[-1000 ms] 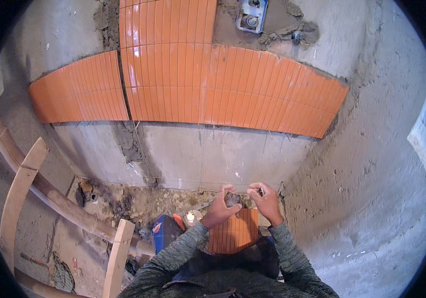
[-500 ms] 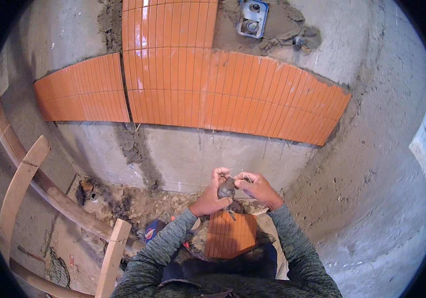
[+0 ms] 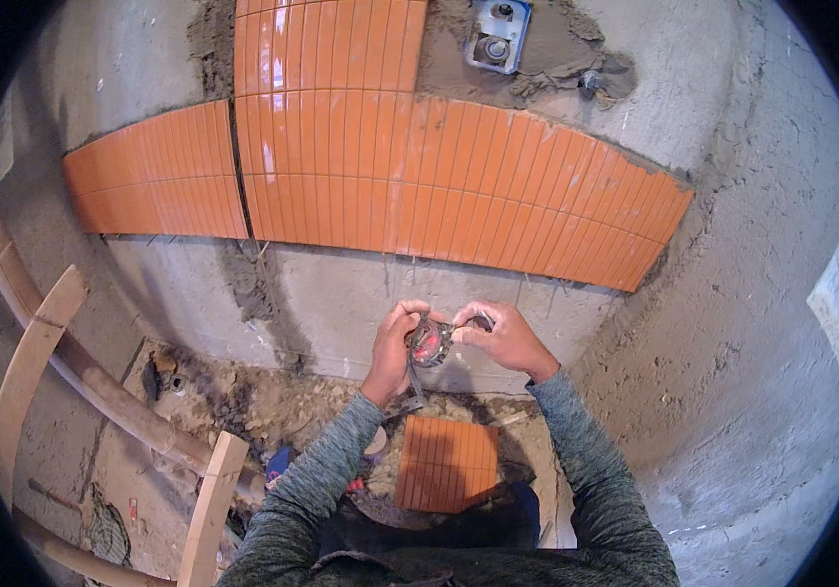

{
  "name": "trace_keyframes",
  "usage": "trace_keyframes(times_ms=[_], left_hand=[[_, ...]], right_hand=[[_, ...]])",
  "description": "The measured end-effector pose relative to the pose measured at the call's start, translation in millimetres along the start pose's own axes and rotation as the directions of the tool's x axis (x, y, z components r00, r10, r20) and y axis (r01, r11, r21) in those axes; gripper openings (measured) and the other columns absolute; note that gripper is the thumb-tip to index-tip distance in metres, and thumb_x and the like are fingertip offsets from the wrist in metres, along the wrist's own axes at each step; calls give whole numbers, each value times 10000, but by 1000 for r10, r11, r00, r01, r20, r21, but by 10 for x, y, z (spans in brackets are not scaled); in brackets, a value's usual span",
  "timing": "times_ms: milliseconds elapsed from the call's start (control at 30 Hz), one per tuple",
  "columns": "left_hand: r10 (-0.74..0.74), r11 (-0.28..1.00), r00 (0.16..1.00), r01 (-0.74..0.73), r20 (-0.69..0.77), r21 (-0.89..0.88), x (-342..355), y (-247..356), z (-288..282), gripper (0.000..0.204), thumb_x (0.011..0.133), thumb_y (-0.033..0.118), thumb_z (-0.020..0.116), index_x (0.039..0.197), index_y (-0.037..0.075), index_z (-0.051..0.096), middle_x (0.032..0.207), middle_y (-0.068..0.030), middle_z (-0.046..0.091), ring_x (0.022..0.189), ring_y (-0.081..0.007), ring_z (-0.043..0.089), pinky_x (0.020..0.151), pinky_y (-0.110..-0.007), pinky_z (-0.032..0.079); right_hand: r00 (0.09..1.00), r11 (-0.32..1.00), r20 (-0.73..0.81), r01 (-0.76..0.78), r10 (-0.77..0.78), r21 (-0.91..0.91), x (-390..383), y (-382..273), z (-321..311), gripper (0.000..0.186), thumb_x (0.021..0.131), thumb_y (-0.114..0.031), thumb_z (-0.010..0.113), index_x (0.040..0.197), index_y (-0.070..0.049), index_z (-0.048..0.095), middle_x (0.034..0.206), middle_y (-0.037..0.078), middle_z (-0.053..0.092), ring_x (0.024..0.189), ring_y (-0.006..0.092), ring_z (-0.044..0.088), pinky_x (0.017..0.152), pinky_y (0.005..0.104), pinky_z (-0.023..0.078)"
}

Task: The person uses a hammer and chisel to shape a small piece of material on the floor. They then pick up orange tiles, measure them with a tape measure, and place them onto a wall that has been prepared with mortar.

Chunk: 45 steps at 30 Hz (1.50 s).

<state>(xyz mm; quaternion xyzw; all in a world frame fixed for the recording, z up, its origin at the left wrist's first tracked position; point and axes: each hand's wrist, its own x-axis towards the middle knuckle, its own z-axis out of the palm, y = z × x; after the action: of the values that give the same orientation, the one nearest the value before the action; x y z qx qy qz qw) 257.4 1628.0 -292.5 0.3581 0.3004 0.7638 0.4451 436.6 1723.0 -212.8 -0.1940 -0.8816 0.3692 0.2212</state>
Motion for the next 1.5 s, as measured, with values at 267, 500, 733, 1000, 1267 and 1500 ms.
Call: trace_keyframes(times_ms=[267, 500, 733, 1000, 1267, 1500], left_hand=[[371, 654, 908, -404, 194, 639, 1, 139, 149, 396, 939, 268, 626, 1258, 41, 567, 1110, -104, 606, 1065, -218, 579, 908, -341, 479], [482, 488, 865, -399, 141, 776, 555, 279, 68, 380, 885, 296, 689, 1116, 9, 595, 956, -154, 615, 879, -259, 634, 784, -381, 496], [411, 593, 901, -150, -137, 791, 1222, 172, -70, 441, 917, 429, 625, 872, -8, 667, 790, -162, 659, 758, -277, 647, 723, -397, 487], [239, 798, 916, 4, -323, 603, 1715, 138, 323, 525, 913, 487, 614, 741, -7, 665, 693, -145, 662, 733, -296, 654, 722, -430, 482], [255, 795, 912, -8, -322, 606, 1833, 275, 542, 539, 921, 487, 591, 714, -5, 664, 624, -140, 637, 497, -253, 622, 514, -390, 518], [154, 805, 943, 54, -296, 590, 1739, 491, 714, 574, 938, 484, 556, 684, -22, 646, 584, -137, 620, 462, -252, 630, 403, -380, 508]], right_hand=[[956, 945, -58, 274, -288, -178, 234, -95, -108, 202, 866, -177, 702, 901, -1, 610, 807, 67, 587, 765, 139, 548, 718, 310, 458], [973, 974, 45, 227, -226, -20, 598, -446, -621, 150, 922, -210, 659, 952, -73, 604, 833, -29, 566, 785, 109, 550, 721, 280, 464], [981, 988, -184, 81, -56, 133, 1189, -1092, -1608, 173, 941, -240, 662, 1047, -105, 641, 764, -85, 536, 591, 1, 419, 479, 188, 320], [825, 971, -512, 197, -240, -138, 1823, -935, -1600, 234, 877, -221, 726, 962, -3, 723, 809, 22, 704, 685, 86, 598, 620, 263, 486], [708, 955, -652, 114, -271, -273, 2085, -814, -1417, 229, 843, -266, 738, 822, -39, 766, 673, 64, 687, 622, 140, 623, 611, 331, 489], [663, 963, -705, 96, -252, -254, 2219, -801, -1496, 223, 832, -254, 730, 807, -36, 772, 679, 79, 704, 637, 166, 657, 631, 340, 509]])
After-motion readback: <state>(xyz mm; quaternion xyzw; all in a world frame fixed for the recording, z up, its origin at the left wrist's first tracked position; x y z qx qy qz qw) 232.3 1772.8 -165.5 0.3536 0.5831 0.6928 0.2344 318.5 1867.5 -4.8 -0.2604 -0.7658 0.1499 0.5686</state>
